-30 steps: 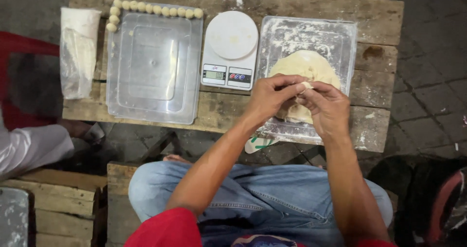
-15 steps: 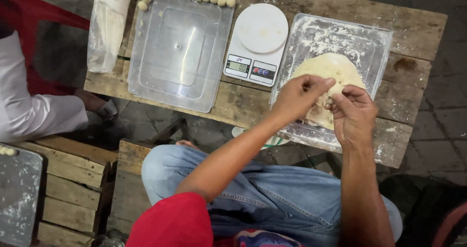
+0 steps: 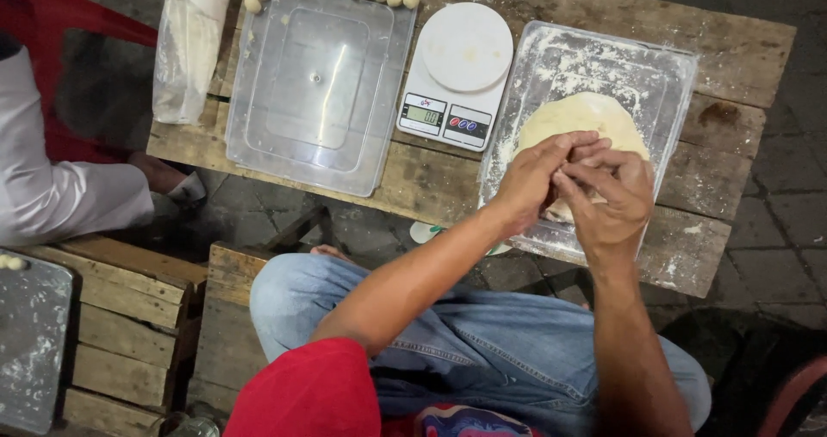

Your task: A person portions dough by pinching off small pieces, weighing them on a scale, and rolling them into uniform balls by hand.

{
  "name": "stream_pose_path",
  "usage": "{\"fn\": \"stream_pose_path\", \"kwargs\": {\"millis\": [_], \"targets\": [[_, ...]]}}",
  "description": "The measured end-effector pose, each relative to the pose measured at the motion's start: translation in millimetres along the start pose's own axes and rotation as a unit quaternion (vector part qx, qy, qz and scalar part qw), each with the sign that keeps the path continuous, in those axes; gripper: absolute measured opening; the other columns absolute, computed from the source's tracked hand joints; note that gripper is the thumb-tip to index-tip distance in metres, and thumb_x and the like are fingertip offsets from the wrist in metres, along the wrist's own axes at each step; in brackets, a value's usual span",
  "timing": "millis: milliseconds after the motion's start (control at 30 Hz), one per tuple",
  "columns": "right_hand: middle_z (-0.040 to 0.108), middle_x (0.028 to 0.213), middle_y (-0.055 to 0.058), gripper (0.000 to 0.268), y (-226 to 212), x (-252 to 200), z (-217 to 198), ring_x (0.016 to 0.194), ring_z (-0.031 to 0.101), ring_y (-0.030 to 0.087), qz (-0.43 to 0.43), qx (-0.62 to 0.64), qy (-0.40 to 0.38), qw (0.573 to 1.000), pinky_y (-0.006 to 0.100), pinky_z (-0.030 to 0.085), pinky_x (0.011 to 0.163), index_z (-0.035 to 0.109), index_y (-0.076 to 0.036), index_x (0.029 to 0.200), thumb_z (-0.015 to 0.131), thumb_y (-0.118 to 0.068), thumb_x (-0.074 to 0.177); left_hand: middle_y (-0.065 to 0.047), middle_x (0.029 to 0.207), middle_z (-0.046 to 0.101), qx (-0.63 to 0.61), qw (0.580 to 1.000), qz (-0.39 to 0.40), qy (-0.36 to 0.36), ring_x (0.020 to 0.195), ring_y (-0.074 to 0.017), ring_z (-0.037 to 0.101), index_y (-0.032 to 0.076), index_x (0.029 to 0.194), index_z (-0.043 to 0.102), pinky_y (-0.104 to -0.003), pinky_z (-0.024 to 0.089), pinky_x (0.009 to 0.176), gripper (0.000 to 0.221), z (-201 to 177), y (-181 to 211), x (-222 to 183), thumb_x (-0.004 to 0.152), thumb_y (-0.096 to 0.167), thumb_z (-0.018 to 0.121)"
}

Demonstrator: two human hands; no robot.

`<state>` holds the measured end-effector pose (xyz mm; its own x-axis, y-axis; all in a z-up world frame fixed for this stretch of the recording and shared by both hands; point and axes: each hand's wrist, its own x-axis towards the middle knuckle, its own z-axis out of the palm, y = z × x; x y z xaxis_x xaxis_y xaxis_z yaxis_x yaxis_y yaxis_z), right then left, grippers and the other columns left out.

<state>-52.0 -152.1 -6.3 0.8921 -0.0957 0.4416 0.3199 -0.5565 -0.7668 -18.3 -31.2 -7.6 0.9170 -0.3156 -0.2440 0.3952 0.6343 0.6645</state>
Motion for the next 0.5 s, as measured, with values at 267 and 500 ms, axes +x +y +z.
{"fn": "stream_pose_path", "kwargs": {"millis": [267,500], "targets": [[0.062,0.133,0.019,0.060,-10.3,12.1,8.4,0.136,0.038,0.039,-0.144,-0.051,-0.008,0.988,0.047,0.027,0.119,0.063,0.000,0.144,0.041,-0.046,0.112,-0.002,0.118,0.070,-0.066,0.997,-0.045,-0.002,0.108,0.0033,0.060,0.006,0.126,0.070,-0.014,0.053,0.095,0.038,-23.8,-121.9,-17.8,0.119,0.025,0.037],[0.027,0.168,0.013,0.073,-5.9,-16.2,37.2,0.156,0.009,0.035,-0.104,0.085,-0.068,0.989,0.047,0.002,0.128,0.025,-0.006,0.164,0.016,-0.053,0.109,-0.017,0.165,0.034,-0.116,0.983,-0.136,-0.029,0.152,-0.0331,0.032,0.016,0.167,0.027,-0.049,0.029,0.123,0.086,26.7,34.1,-13.3,0.103,0.074,0.023]]}}
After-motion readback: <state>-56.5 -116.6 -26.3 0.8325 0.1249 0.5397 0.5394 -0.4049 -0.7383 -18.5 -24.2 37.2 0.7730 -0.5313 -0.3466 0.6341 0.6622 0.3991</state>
